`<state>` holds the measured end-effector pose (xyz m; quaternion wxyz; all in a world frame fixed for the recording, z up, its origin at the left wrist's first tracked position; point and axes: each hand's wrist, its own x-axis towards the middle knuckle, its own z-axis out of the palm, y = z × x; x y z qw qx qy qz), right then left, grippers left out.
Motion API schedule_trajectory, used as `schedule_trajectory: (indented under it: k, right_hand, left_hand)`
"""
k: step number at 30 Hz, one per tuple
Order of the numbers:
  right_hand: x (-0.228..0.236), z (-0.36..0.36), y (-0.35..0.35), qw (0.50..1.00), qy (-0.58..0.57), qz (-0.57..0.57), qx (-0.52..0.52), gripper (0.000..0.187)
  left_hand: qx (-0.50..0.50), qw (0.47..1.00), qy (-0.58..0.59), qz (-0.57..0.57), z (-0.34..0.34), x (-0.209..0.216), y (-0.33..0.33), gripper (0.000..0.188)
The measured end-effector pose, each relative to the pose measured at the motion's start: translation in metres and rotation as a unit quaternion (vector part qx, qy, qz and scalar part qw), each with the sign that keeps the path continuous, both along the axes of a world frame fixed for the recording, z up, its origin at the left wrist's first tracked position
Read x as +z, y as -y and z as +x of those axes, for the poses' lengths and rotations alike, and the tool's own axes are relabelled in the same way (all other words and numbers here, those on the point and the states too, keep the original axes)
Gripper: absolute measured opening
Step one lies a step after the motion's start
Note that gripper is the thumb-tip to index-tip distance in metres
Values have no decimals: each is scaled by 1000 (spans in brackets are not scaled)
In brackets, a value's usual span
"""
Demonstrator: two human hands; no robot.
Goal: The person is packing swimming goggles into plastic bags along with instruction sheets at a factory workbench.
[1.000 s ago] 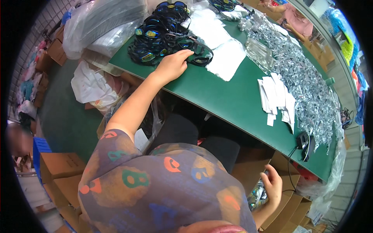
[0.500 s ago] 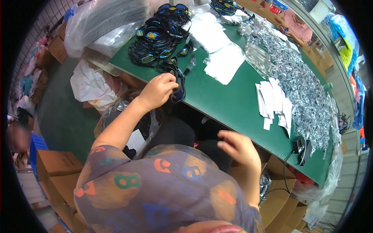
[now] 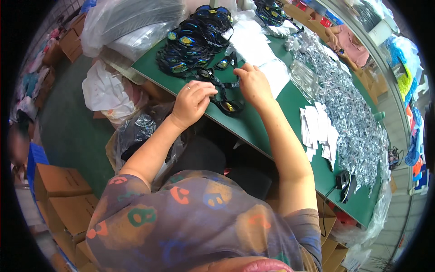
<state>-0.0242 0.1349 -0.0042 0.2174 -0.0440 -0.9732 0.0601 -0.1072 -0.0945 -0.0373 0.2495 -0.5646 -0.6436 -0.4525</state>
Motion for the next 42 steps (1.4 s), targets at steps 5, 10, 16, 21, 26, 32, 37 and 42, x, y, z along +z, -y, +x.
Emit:
schedule_trajectory:
  k: [5, 10, 16, 21, 26, 32, 37, 42]
  right_hand:
    - [1, -24, 8, 999, 35, -30, 8, 21]
    - [32, -27, 37, 953, 291, -50, -71, 51]
    - [13, -42, 29, 888, 15, -459, 27, 32]
    - [56, -16, 61, 595, -36, -796, 107, 24]
    - [98, 35, 95, 502, -67, -848, 157, 29]
    - [93, 100, 117, 460, -72, -860, 211, 18]
    - [71, 148, 114, 487, -152, -817, 269, 59]
    - [38, 185, 107, 659, -158, -730, 92, 35]
  left_hand:
    - [40, 996, 65, 44, -27, 22, 6, 20]
    - [-33, 987, 157, -20, 13, -10, 32, 19]
    - [-234, 699, 676, 11, 63, -53, 28, 25]
    - [-237, 564, 788, 73, 67, -37, 30, 38]
    - [-297, 519, 792, 125, 68, -33, 19, 55]
    - [-355, 576, 730, 99, 82, 6, 13, 30]
    - [-333, 619, 706, -90, 91, -30, 30, 38]
    - [-408, 599, 650, -229, 128, -15, 29, 66]
